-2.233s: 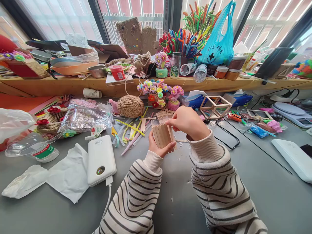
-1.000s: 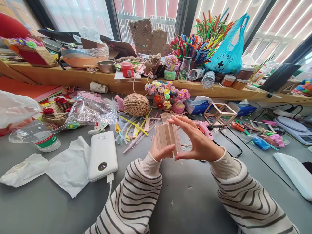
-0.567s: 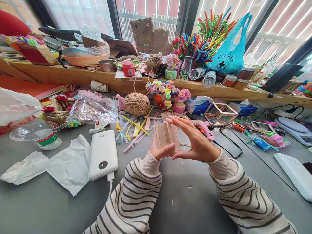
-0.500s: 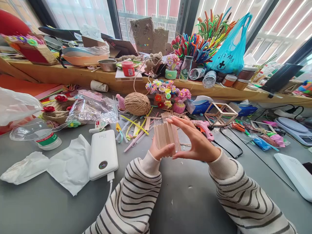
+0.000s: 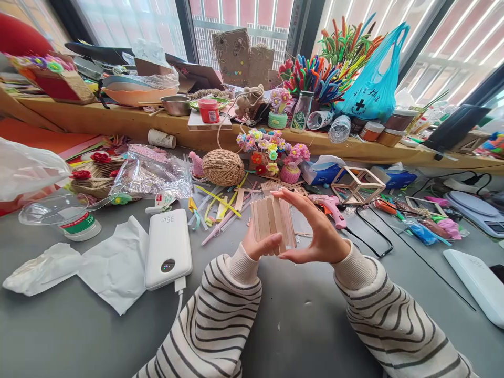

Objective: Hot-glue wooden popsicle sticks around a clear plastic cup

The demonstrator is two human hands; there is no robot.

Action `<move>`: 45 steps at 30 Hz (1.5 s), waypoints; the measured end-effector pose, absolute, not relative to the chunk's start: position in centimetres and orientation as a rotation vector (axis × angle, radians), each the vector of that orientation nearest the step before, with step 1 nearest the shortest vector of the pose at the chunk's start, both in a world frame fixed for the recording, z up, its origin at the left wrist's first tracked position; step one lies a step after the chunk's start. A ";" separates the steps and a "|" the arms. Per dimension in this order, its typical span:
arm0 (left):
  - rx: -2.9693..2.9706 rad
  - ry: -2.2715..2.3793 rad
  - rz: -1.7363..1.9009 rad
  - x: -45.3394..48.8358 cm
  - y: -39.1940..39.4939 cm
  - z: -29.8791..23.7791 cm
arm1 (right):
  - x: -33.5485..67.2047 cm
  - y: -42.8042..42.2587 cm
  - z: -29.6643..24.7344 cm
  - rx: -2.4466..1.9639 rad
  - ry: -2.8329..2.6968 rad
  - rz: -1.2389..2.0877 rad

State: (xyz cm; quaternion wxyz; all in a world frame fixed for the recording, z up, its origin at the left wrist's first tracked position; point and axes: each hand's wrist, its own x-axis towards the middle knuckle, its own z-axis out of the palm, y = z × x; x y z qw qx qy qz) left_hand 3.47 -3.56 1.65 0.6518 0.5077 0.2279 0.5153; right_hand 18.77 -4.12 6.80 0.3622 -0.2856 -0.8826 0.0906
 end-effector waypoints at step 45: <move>1.156 0.661 1.251 3.4 -3.6 0.0 | 19.2 -4.8 7.5 -0.995 -2.479 0.009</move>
